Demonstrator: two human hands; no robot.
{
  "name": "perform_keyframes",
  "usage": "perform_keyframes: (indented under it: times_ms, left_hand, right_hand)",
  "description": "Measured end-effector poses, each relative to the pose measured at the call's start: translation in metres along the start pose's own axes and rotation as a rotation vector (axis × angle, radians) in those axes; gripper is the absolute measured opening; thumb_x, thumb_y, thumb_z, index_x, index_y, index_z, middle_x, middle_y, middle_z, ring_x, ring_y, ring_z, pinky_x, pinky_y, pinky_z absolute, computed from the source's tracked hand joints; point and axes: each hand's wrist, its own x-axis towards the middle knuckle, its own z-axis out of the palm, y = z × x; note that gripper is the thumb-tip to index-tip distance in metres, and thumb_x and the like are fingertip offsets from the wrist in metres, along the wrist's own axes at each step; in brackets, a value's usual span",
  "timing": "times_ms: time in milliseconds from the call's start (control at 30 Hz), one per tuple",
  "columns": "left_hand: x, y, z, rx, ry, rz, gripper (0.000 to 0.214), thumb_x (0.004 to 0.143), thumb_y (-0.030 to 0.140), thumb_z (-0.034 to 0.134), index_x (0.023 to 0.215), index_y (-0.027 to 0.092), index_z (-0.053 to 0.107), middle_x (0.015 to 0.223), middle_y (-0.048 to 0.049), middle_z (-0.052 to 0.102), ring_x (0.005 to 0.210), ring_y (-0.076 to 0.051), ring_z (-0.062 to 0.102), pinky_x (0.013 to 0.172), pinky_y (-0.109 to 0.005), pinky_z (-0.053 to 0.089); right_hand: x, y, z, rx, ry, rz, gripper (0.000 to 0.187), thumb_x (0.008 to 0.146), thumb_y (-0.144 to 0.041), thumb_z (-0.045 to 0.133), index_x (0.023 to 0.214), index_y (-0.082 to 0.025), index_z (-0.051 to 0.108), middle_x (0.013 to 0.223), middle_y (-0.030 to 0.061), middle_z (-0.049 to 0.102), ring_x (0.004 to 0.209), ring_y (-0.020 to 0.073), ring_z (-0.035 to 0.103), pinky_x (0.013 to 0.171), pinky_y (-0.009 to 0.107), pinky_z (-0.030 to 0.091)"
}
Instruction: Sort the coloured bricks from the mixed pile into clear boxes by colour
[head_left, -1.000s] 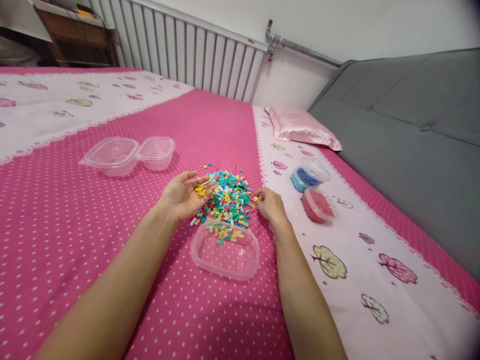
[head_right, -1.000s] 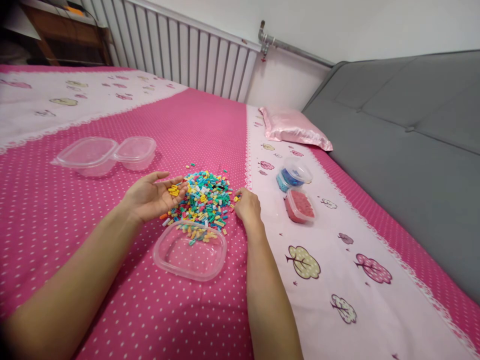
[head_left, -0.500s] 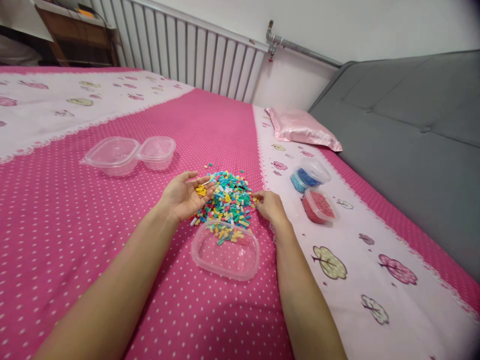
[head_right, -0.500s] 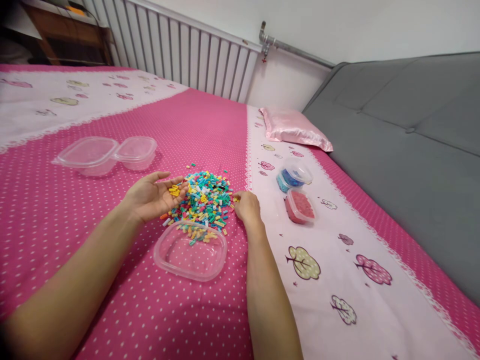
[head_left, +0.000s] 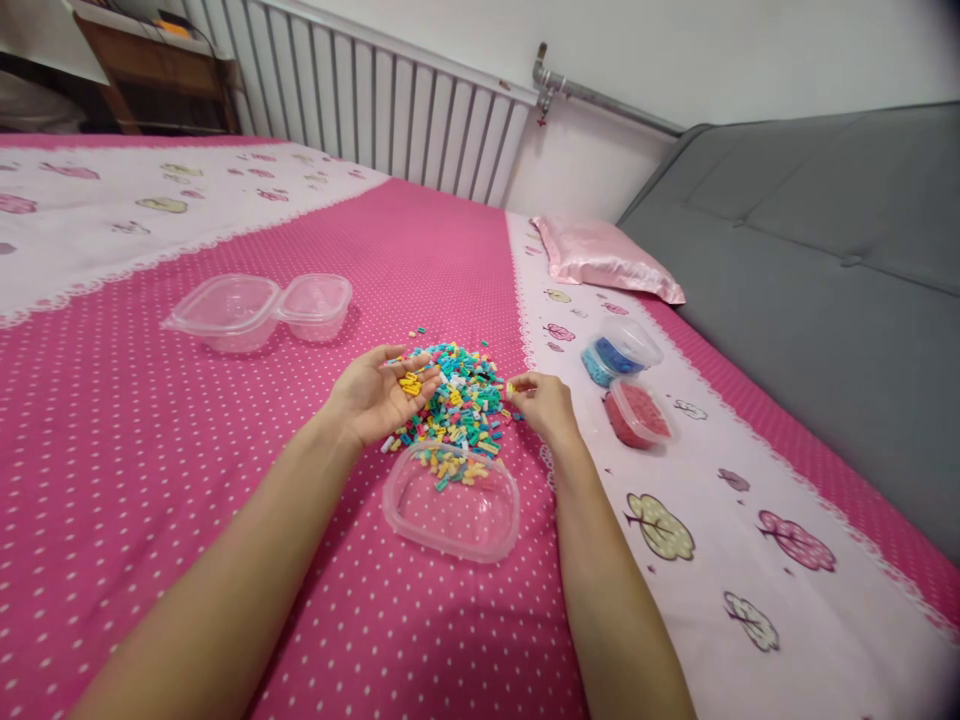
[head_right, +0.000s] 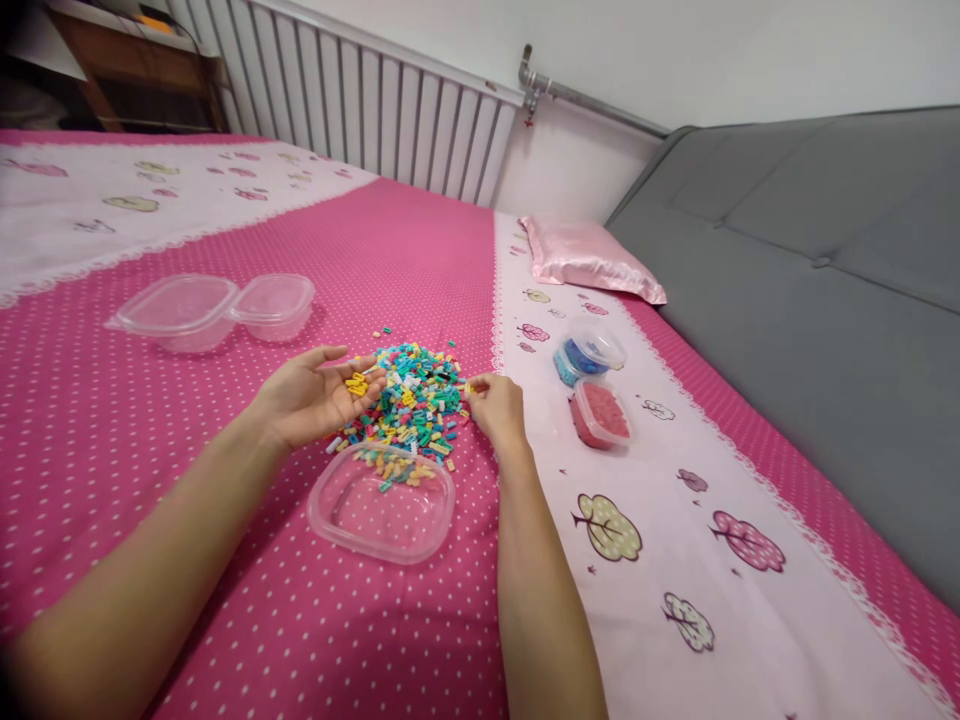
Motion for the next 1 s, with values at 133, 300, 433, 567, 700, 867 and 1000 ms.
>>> perform_keyframes:
  times_ms: [133,300,433,567,700,867,1000]
  left_hand:
    - [0.000,-0.005,0.002,-0.002,-0.051,-0.068,0.028,0.086,0.021,0.040,0.107,0.009,0.054,0.075,-0.0130,0.063,0.070,-0.021,0.067,0.058,-0.028,0.058]
    - [-0.001,-0.012,0.004,0.036,-0.197,-0.150,0.030,0.087,0.023,0.042,0.109,0.006,0.054,0.086,-0.0186,0.066,0.082,-0.024,0.068,0.070,-0.031,0.058]
    - [-0.001,-0.015,0.005,0.051,-0.330,-0.187,0.031,0.088,0.024,0.042,0.107,0.004,0.056,0.094,-0.0206,0.066,0.091,-0.026,0.067,0.078,-0.034,0.056]
    - [-0.002,-0.016,0.006,-0.005,-0.347,-0.182,0.028,0.090,0.022,0.039,0.107,0.008,0.057,0.088,-0.0151,0.067,0.086,-0.023,0.068,0.078,-0.037,0.056]
    - [-0.002,-0.014,0.006,-0.024,-0.317,-0.169,0.029,0.090,0.021,0.039,0.110,0.008,0.055,0.090,-0.0154,0.067,0.087,-0.023,0.068,0.078,-0.035,0.056]
    - [-0.001,-0.007,0.003,-0.029,-0.152,-0.104,0.028,0.088,0.021,0.040,0.107,0.006,0.053,0.081,-0.0145,0.064,0.082,-0.023,0.068,0.071,-0.031,0.058]
    - [-0.001,-0.001,0.001,-0.032,-0.048,-0.040,0.027,0.088,0.020,0.038,0.106,0.006,0.052,0.074,-0.0110,0.060,0.070,-0.020,0.066,0.063,-0.028,0.058]
  right_hand:
    - [-0.003,-0.012,-0.008,0.229,0.046,-0.055,0.020,0.070,-0.023,0.065,0.089,-0.017,0.071,0.085,0.0033,0.073,0.074,0.0151,0.067,0.071,0.024,0.050]
    - [-0.013,-0.034,-0.015,0.479,0.002,-0.192,0.023,0.069,-0.023,0.066,0.091,-0.015,0.069,0.086,0.0048,0.072,0.073,0.0140,0.066,0.070,0.025,0.052]
    - [-0.027,-0.054,-0.019,0.546,-0.067,-0.285,0.023,0.070,-0.021,0.063,0.092,-0.015,0.068,0.089,0.0048,0.071,0.073,0.0128,0.065,0.071,0.025,0.054]
    - [-0.037,-0.066,-0.017,0.523,-0.163,-0.390,0.029,0.072,-0.015,0.059,0.100,-0.019,0.068,0.097,0.0038,0.071,0.077,0.0121,0.066,0.072,0.026,0.055]
    - [-0.035,-0.064,-0.018,0.521,-0.124,-0.420,0.032,0.074,-0.012,0.056,0.102,-0.021,0.067,0.100,0.0028,0.071,0.082,0.0126,0.066,0.076,0.027,0.054]
    - [-0.023,-0.044,-0.027,0.374,0.051,-0.270,0.027,0.075,-0.012,0.055,0.097,-0.018,0.069,0.093,0.0038,0.072,0.080,0.0143,0.067,0.077,0.027,0.053]
    - [-0.018,-0.026,-0.025,0.050,-0.021,-0.106,0.028,0.072,-0.009,0.057,0.094,-0.019,0.071,0.090,0.0048,0.073,0.082,0.0168,0.067,0.078,0.028,0.051]
